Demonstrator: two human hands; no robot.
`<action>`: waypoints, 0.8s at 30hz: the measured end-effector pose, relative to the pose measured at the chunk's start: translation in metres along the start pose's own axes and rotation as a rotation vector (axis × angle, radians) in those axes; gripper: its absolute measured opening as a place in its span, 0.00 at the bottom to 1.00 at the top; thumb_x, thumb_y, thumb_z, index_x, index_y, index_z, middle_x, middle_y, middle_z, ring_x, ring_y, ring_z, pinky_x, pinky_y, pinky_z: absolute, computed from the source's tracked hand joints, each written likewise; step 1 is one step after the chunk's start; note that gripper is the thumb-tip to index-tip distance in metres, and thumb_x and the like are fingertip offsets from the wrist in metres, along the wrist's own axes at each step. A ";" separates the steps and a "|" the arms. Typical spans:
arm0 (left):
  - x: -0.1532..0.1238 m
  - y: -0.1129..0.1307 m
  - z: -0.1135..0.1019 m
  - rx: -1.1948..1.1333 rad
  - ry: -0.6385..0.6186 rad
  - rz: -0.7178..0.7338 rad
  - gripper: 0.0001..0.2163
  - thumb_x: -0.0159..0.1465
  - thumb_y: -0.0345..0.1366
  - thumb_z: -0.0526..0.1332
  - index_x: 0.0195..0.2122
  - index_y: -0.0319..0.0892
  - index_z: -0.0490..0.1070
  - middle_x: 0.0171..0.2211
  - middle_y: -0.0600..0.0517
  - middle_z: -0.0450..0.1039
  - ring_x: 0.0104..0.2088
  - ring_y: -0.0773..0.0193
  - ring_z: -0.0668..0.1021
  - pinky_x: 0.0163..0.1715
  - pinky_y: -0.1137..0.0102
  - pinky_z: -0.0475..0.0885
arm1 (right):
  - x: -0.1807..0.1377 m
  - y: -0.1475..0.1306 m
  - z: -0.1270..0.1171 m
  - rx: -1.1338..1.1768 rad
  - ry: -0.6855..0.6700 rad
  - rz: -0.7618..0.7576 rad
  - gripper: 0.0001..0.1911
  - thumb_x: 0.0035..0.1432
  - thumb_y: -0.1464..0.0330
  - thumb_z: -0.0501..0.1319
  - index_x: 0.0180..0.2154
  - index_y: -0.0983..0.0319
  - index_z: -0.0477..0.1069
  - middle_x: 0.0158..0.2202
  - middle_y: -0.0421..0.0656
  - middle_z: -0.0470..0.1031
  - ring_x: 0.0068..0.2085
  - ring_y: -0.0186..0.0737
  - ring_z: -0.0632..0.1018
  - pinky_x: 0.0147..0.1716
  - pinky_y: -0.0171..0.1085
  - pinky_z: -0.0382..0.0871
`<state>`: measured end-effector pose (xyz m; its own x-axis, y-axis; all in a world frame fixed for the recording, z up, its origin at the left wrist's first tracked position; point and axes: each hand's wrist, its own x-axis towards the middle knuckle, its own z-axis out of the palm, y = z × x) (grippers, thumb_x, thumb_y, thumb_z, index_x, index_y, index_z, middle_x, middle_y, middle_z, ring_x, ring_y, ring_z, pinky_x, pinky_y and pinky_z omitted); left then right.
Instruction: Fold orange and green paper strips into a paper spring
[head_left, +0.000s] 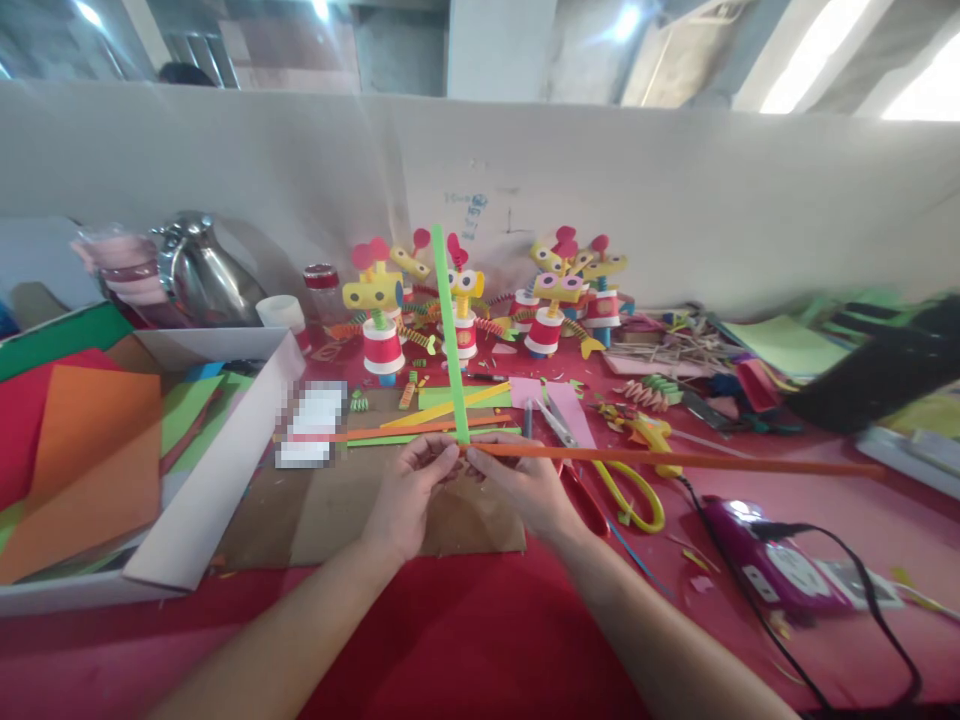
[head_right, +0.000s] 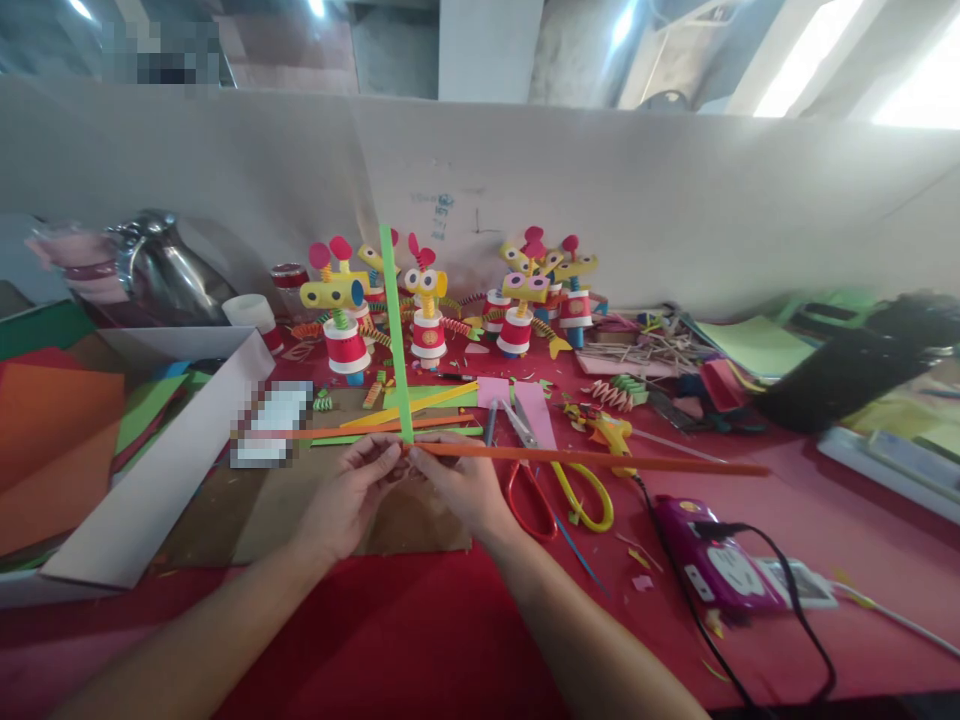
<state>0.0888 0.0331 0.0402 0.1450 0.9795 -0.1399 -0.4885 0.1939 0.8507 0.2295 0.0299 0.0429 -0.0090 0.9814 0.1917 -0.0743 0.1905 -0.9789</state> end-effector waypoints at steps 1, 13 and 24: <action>0.000 0.002 0.000 0.028 -0.011 -0.002 0.09 0.51 0.36 0.71 0.31 0.41 0.75 0.29 0.54 0.74 0.31 0.69 0.74 0.38 0.71 0.69 | 0.001 -0.001 -0.002 0.005 -0.011 0.006 0.08 0.50 0.63 0.68 0.30 0.60 0.77 0.29 0.41 0.78 0.30 0.37 0.77 0.32 0.37 0.73; 0.001 0.011 -0.004 0.100 -0.064 0.005 0.08 0.50 0.31 0.71 0.30 0.41 0.75 0.28 0.55 0.75 0.30 0.69 0.75 0.35 0.73 0.68 | 0.001 -0.007 -0.007 0.106 -0.125 0.084 0.10 0.53 0.62 0.66 0.28 0.63 0.78 0.23 0.40 0.75 0.26 0.34 0.74 0.28 0.34 0.70; -0.003 0.017 -0.003 0.195 -0.146 -0.014 0.06 0.54 0.33 0.69 0.33 0.42 0.79 0.31 0.51 0.77 0.31 0.67 0.75 0.36 0.71 0.70 | 0.002 -0.011 -0.012 0.046 -0.146 0.042 0.08 0.53 0.63 0.65 0.30 0.62 0.78 0.25 0.40 0.76 0.26 0.32 0.73 0.28 0.33 0.68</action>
<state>0.0777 0.0333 0.0534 0.2805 0.9556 -0.0901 -0.3118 0.1795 0.9330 0.2418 0.0298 0.0528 -0.1574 0.9741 0.1626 -0.1163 0.1452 -0.9825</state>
